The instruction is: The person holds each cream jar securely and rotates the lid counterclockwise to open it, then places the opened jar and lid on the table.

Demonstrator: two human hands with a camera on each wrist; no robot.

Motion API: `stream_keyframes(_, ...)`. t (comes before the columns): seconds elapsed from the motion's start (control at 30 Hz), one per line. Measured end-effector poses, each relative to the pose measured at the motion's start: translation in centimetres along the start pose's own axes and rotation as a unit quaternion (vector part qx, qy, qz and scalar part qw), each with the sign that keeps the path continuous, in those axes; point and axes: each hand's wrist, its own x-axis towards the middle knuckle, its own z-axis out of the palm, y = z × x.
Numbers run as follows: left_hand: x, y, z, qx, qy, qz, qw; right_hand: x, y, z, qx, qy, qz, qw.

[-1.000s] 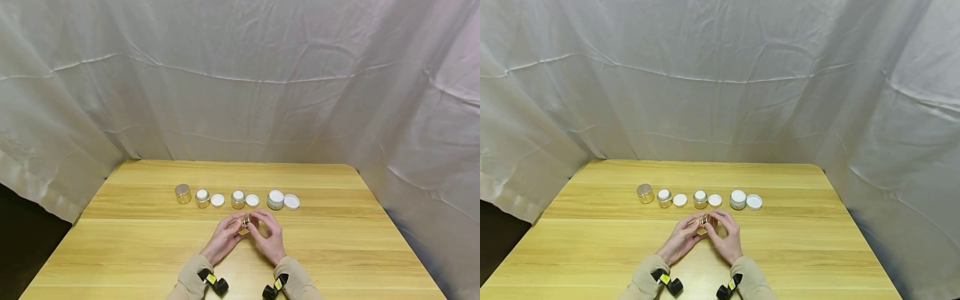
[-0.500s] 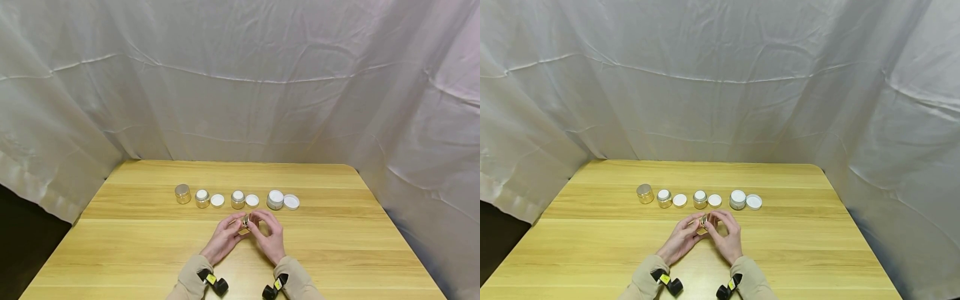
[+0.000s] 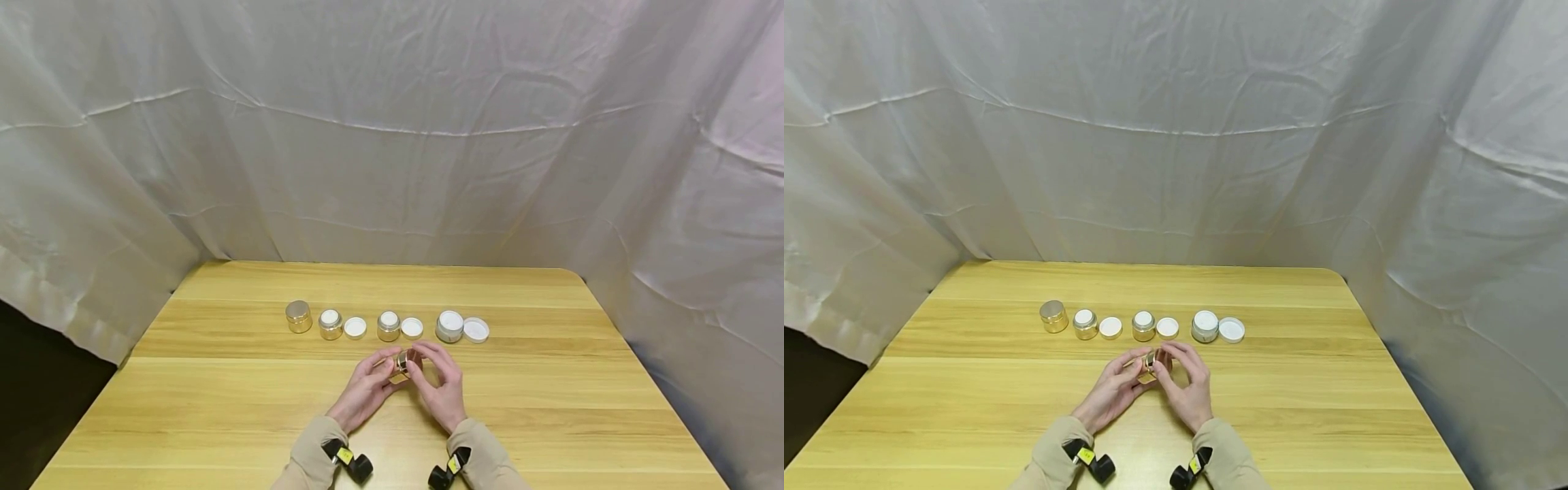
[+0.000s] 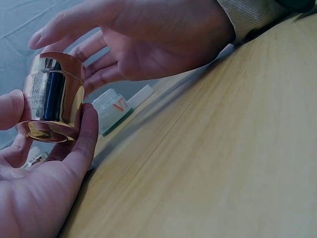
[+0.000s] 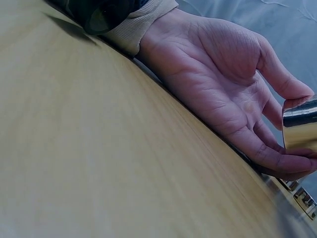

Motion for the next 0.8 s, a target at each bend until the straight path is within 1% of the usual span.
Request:
stream_keyframes(0.2,0.07,-0.08,-0.07,0.001,-0.005,0.002,1.0000,0.09,0.06,0.04,-0.010,0.009,-0.007,1.000)
stream_keyframes(0.43,0.13,-0.14,-0.06,0.001,-0.006,0.003,1.0000,-0.11,0.20,-0.06,0.016,-0.008,-0.003,1.000)
stream_keyframes(0.53,0.06,-0.08,-0.05,0.002,-0.003,0.000,1.0000,-0.17,0.18,-0.09,0.008,-0.010,0.001,1.000)
stream_keyframes(0.63,-0.01,0.00,-0.01,0.001,-0.001,-0.001,1.0000,-0.13,0.22,-0.08,-0.013,-0.002,0.002,1.000)
stream_keyframes(0.73,0.02,-0.03,-0.03,0.002,-0.007,0.003,1.0000,-0.04,0.27,-0.02,-0.023,0.007,0.000,1.000)
stream_keyframes(0.8,0.07,-0.08,-0.07,0.003,-0.012,0.005,0.9999,-0.02,0.27,0.00,-0.020,0.007,-0.004,1.000)
